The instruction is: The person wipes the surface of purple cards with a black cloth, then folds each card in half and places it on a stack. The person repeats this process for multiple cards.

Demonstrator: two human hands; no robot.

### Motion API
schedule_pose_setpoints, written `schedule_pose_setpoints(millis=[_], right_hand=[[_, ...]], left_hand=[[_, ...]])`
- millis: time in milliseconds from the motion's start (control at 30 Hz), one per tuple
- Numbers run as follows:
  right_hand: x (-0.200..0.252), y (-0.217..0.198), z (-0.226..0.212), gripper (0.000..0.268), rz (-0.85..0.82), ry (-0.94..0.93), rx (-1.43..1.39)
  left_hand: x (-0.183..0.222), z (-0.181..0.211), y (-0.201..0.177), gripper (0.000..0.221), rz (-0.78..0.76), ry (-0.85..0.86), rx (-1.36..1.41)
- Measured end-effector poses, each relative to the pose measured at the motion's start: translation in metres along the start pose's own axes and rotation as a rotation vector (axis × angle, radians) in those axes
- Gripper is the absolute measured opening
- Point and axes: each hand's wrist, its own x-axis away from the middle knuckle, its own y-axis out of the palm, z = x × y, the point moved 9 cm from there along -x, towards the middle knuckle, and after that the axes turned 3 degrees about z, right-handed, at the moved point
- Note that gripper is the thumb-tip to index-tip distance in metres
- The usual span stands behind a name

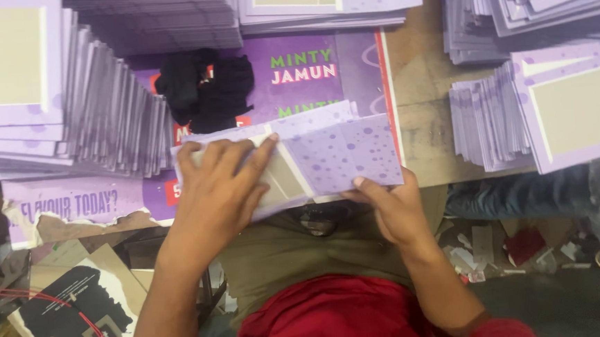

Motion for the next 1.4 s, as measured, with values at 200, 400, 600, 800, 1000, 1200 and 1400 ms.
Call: schedule_pose_setpoints(millis=[200, 400, 600, 800, 1000, 1200, 1400], right_hand=[[-0.012, -0.031, 0.003, 0.027, 0.124, -0.090, 0.251], [-0.026, -0.036, 0.001, 0.027, 0.145, -0.023, 0.118], [0.000, -0.023, 0.006, 0.028, 0.137, 0.014, -0.054], [-0.005, -0.007, 0.009, 0.020, 0.073, 0.081, 0.334], [-0.019, 0.016, 0.006, 0.045, -0.095, 0.043, 0.793], [-0.013, 0.011, 0.001, 0.040, -0.067, -0.068, 0.923], [-0.023, 0.009, 0.012, 0.044, -0.071, -0.002, 0.744]], left_hand=[[-0.037, -0.086, 0.043, 0.064, 0.011, -0.314, 0.102], [-0.076, -0.167, 0.121, 0.077, -0.323, -0.584, -0.253], [-0.080, -0.150, 0.106, 0.059, -0.124, -0.468, -0.030], [-0.086, -0.056, 0.009, 0.064, 0.307, -0.203, -0.017], [-0.076, 0.059, 0.067, 0.066, 0.118, -0.142, 0.250], [-0.073, 0.042, 0.105, 0.054, 0.165, -0.247, -0.009], [-0.090, 0.008, 0.079, 0.048, 0.277, -0.259, -0.209]])
